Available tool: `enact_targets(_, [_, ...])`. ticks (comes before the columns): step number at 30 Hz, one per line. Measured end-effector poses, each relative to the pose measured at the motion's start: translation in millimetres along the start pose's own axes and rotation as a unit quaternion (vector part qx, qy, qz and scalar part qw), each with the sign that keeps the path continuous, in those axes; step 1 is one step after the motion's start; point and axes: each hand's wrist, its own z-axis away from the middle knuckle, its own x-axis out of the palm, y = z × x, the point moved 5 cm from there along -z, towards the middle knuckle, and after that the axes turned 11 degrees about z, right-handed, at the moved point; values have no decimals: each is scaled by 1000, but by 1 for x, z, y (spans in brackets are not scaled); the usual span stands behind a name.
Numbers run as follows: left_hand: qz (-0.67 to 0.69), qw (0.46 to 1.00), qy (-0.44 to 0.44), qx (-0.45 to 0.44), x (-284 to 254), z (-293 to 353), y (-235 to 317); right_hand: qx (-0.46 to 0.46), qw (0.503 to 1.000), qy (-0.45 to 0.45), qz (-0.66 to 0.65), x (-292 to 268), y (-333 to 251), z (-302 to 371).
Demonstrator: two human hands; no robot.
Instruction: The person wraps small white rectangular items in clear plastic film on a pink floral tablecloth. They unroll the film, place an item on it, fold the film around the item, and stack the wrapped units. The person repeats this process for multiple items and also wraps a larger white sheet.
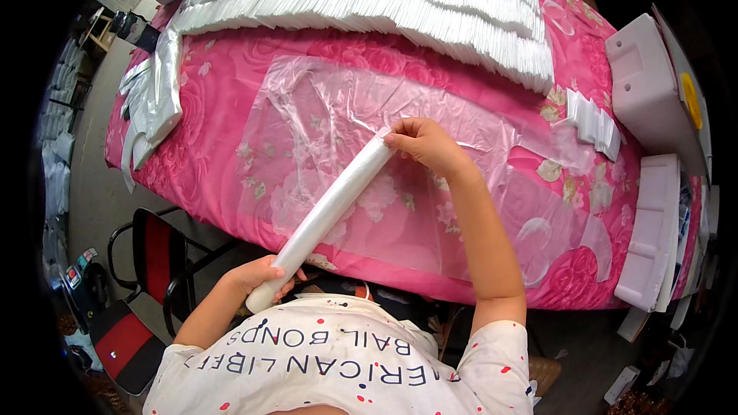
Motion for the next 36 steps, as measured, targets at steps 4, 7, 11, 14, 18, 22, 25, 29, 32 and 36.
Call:
enact_targets(4, [-19, 1000, -5, -5, -1, 0, 3, -13, 999, 23, 19, -4, 6, 2])
enact_targets(7, [-44, 998, 7, -38, -9, 5, 0, -4, 990, 128, 55, -33, 15, 7])
enact_targets(11, [-80, 993, -1, -83, -42, 28, -20, -14, 948, 303, 94, -117, 48, 21])
enact_targets(14, [-204, 974, 19, -93, -51, 49, -17, 8, 906, 398, 146, -178, 78, 49])
enact_targets(18, [-333, 931, 34, -147, -48, 61, 5, 29, 896, 415, 152, -207, 100, 69])
enact_targets(22, [-504, 861, 16, -67, 15, 30, 65, -35, 921, 369, 123, -173, 80, 56])
enact_targets(25, [-689, 717, 31, 95, 57, -10, 104, -36, 939, 321, 116, -136, 52, 38])
enact_targets(29, [-748, 552, 82, 359, 110, -54, 137, -27, 953, 261, 151, -117, 38, 20])
enact_targets(32, [-740, 452, -35, 497, 124, -64, 129, -49, 955, 248, 156, -114, 36, 10])
enact_targets(36, [-783, 358, -184, 473, 119, -76, 91, -46, 956, 235, 169, -114, 36, 4])
